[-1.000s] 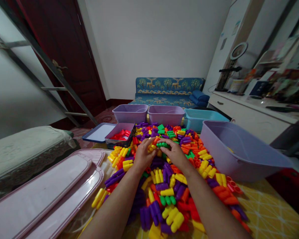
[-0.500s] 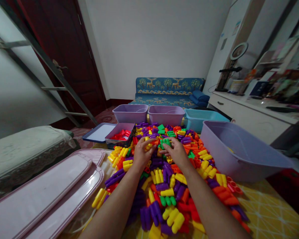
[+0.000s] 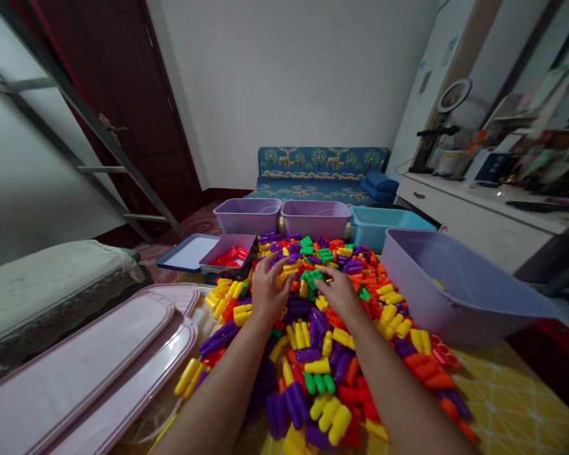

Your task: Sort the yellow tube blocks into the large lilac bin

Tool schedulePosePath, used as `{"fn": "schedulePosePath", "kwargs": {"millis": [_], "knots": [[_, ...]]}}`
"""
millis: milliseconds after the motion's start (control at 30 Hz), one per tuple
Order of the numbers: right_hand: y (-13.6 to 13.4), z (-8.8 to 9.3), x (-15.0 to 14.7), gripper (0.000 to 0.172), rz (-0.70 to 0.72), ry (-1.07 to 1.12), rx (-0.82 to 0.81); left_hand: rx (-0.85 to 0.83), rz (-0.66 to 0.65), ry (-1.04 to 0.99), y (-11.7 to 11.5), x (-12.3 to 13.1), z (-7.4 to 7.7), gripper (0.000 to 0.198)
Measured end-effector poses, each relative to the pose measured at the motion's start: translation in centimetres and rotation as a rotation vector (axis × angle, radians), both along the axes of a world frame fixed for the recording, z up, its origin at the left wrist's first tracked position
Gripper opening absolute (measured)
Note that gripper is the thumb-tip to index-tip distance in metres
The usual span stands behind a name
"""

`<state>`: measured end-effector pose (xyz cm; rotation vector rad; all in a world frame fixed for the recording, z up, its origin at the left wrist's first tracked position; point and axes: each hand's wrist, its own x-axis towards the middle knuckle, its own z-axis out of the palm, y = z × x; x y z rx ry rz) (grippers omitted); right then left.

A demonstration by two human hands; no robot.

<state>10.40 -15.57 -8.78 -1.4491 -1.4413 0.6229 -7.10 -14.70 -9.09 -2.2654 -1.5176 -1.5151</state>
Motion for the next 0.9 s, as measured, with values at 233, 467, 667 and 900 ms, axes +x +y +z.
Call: {"fn": "schedulePosePath", "kwargs": {"millis": [233, 467, 667, 900], "knots": [[0.2, -0.4, 0.1, 0.021, 0.076, -0.012, -0.053, -0.152, -0.226, 0.339, -0.7, 1.0, 0.1, 0.046], [0.0, -0.5, 0.3, 0.02, 0.0, -0.233, -0.004, -0.211, -0.144, 0.354, -0.6, 1.3, 0.3, 0.029], [-0.2, -0.3, 0.4, 0.018, -0.055, -0.099, 0.046, -0.36, -0.141, 0.462, -0.1, 2.1, 2.9, 0.017], [0.0, -0.5, 0.5, 0.023, -0.088, 0.161, 0.045, -0.291, -0.094, 0.42, 2.3, 3.2, 4.0, 0.035]]}}
